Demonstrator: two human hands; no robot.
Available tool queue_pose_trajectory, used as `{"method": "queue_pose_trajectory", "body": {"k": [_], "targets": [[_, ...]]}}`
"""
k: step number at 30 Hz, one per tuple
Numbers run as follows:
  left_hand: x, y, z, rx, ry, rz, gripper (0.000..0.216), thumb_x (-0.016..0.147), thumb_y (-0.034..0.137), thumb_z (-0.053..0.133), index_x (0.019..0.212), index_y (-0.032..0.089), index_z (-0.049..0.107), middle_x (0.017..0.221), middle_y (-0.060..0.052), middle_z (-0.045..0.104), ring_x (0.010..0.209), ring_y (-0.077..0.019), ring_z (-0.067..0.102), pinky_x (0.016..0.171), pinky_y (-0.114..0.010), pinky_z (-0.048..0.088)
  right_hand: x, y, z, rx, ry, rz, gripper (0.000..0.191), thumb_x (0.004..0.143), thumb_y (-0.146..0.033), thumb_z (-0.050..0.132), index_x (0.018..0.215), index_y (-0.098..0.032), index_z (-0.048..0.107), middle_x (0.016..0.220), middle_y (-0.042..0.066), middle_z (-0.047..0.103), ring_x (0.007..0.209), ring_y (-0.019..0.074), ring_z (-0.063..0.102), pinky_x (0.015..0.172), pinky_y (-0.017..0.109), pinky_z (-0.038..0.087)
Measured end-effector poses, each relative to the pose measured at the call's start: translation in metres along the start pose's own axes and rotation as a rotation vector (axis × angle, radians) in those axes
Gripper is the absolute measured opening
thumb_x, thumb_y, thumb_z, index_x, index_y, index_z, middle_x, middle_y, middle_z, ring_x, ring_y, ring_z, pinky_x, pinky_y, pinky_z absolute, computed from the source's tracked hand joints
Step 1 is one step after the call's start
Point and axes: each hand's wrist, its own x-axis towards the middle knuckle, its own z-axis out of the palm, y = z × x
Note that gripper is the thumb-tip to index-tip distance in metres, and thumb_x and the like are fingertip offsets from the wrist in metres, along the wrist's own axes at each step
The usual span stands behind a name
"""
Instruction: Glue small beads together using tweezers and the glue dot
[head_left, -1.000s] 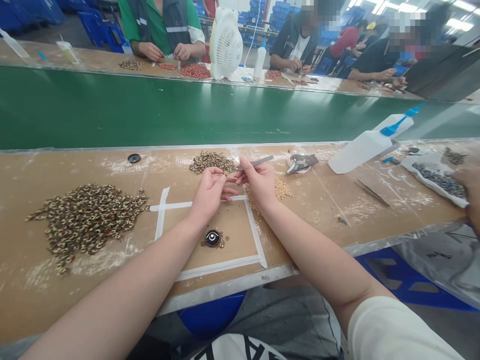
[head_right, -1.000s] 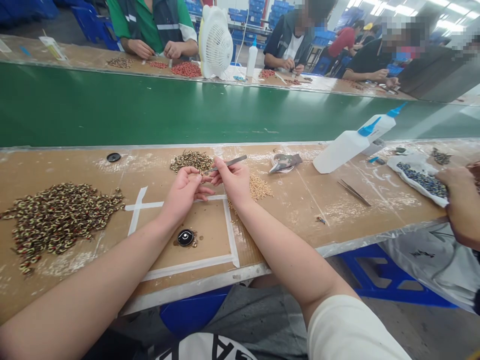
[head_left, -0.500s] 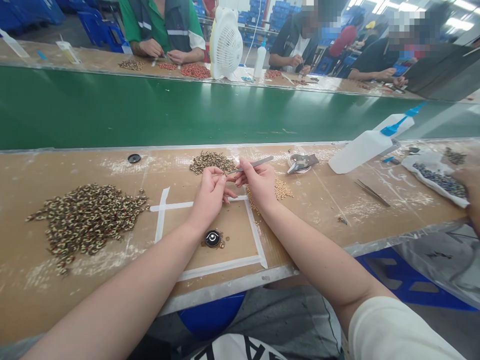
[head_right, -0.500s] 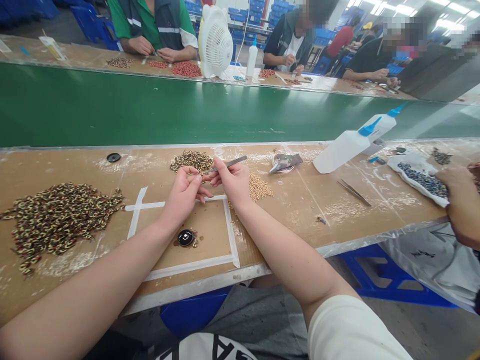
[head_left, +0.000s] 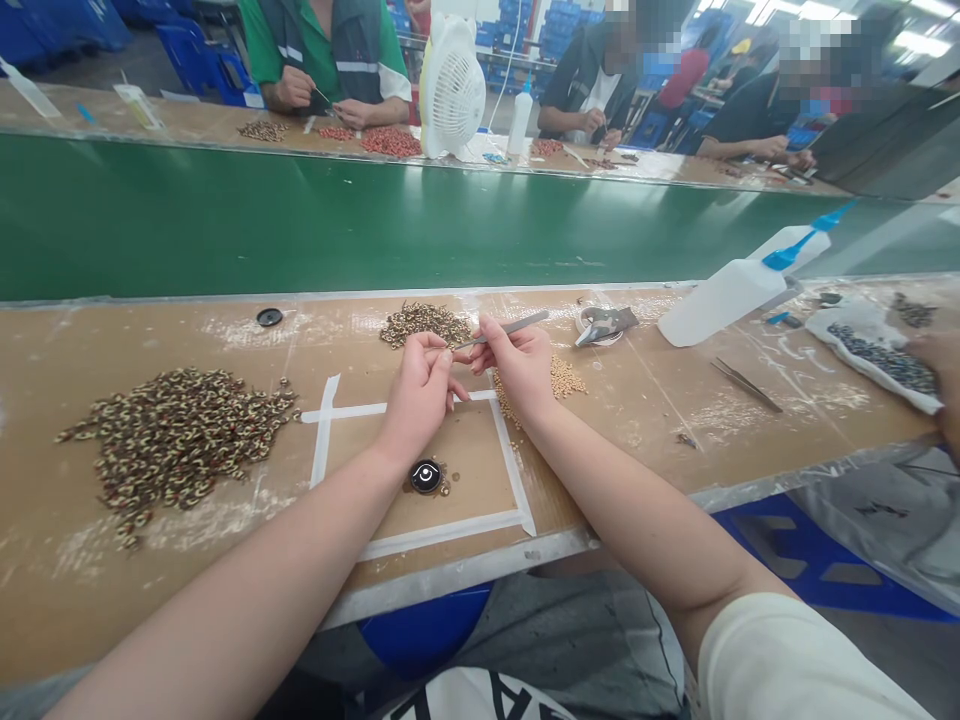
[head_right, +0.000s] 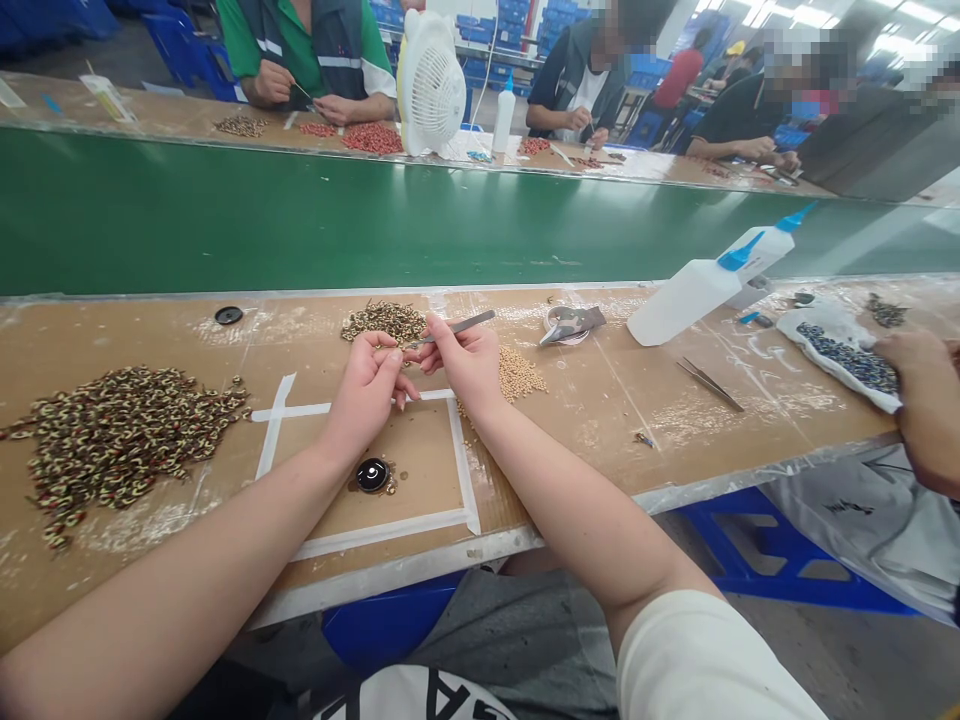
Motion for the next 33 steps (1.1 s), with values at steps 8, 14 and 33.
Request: {"method": "queue_pose_trajectory", "body": {"k": [8,14,33], "targets": [[-0.004,0.004,-0.001,0.039,0.052,0.015,0.017,0.101,0.031,0.064,0.111,0.028,0.050,0.094,0.002,0.075,0.054,-0.0105,0.059,0.060,-0.028,0.049,0.000,0.004,0.001,0.048,0.001,0.014,0.043,0.087,-0.063,0.081,0.077,-0.021,0.076,0.064,0.002,0.072,0.049,0.0111,0.063,0.052,0.027,0.060],[-0.008,0.006,-0.002,0.214,0.057,0.127,0.007,0.108,0.030,0.053,0.114,0.028,0.049,0.087,0.004,0.073,0.055,-0.0120,0.061,0.065,-0.032,0.046,0.000,0.003,0.002,0.101,0.000,0.036,0.045,0.086,-0.064,0.083,0.075,-0.021,0.075,0.064,0.002,0.072,0.049,0.0120,0.066,0.049,0.026,0.057],[-0.004,0.015,-0.008,0.251,0.018,0.107,0.007,0.110,0.032,0.047,0.117,0.029,0.048,0.109,-0.001,0.079,0.054,-0.0124,0.057,0.064,-0.035,0.049,0.006,0.001,-0.004,0.275,0.058,0.089,0.046,0.083,-0.064,0.084,0.075,-0.021,0.071,0.056,-0.004,0.060,0.046,0.0081,0.055,0.045,0.021,0.043]]}}
